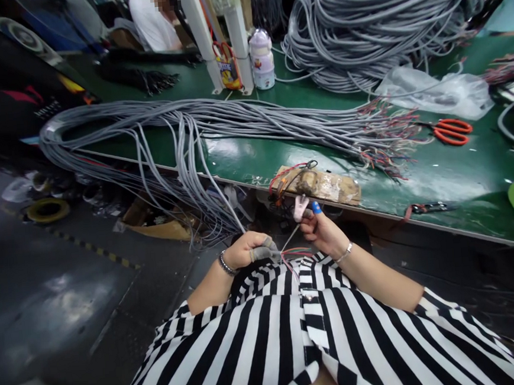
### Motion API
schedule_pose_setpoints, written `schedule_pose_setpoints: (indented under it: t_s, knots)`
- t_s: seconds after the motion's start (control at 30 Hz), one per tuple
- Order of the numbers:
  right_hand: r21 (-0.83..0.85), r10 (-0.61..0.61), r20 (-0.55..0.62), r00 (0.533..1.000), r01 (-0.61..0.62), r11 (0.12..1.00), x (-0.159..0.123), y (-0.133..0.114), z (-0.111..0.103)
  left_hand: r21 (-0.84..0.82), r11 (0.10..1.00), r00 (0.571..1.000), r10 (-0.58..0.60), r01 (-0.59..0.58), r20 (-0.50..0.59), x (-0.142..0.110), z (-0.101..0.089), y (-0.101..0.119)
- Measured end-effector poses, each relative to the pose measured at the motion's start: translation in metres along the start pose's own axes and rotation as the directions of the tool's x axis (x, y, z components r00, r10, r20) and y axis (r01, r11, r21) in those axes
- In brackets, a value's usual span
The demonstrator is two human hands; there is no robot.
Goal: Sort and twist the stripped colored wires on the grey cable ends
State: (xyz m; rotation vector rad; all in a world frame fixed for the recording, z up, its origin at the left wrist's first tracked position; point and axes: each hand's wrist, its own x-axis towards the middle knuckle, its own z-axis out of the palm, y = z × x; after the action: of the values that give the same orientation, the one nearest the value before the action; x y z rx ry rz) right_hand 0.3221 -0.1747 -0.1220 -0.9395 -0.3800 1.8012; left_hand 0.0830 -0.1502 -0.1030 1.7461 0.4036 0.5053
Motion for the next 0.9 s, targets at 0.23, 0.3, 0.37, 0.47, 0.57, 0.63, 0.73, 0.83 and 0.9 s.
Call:
schedule_pose_setpoints:
  t_s: [0.23,0.3,0.37,0.47,0.57,0.63,0.73,0.83,0.9]
  knots:
    - [-0.015,0.002,0.028,1.0,-0.002,1.0,0.0,-0.005,0.002,-0.082,0.997,0.974,-0.008,-0.011,-0.228,0.0,0.002,-0.009]
    - [-0.021,-0.008,0.036,0.999,0.009,1.0,0.0,-0.009,0.004,-0.089,0.996,0.97,-0.021,0.0,-0.243,0.005,0.002,-0.01]
    - [-0.045,-0.003,0.034,0.999,0.004,0.999,-0.001,-0.013,0.007,-0.094,0.996,0.968,-0.027,0.003,-0.248,0.01,0.002,-0.012]
    - [-0.089,0.023,0.021,1.0,-0.021,0.996,-0.001,-0.017,0.012,-0.113,0.994,0.966,-0.04,0.011,-0.255,0.018,0.003,-0.016]
    - [-0.138,-0.013,-0.004,1.0,0.012,0.99,0.002,-0.018,0.015,-0.136,0.99,0.96,-0.076,0.04,-0.269,0.027,0.003,-0.021]
    - [-0.157,-0.053,-0.013,0.998,0.051,0.986,0.003,-0.018,0.016,-0.135,0.989,0.957,-0.093,0.057,-0.274,0.032,0.003,-0.024]
    - [-0.141,-0.072,-0.012,0.997,0.07,0.988,0.005,-0.017,0.016,-0.132,0.989,0.956,-0.094,0.059,-0.277,0.04,0.002,-0.025]
    - [-0.117,-0.076,0.018,0.997,0.077,0.99,0.006,-0.017,0.017,-0.142,0.989,0.958,-0.081,0.043,-0.276,0.045,0.002,-0.025]
    - [-0.112,-0.117,0.022,0.993,0.119,0.987,0.007,-0.016,0.018,-0.137,0.99,0.962,-0.077,0.042,-0.262,0.048,0.002,-0.026]
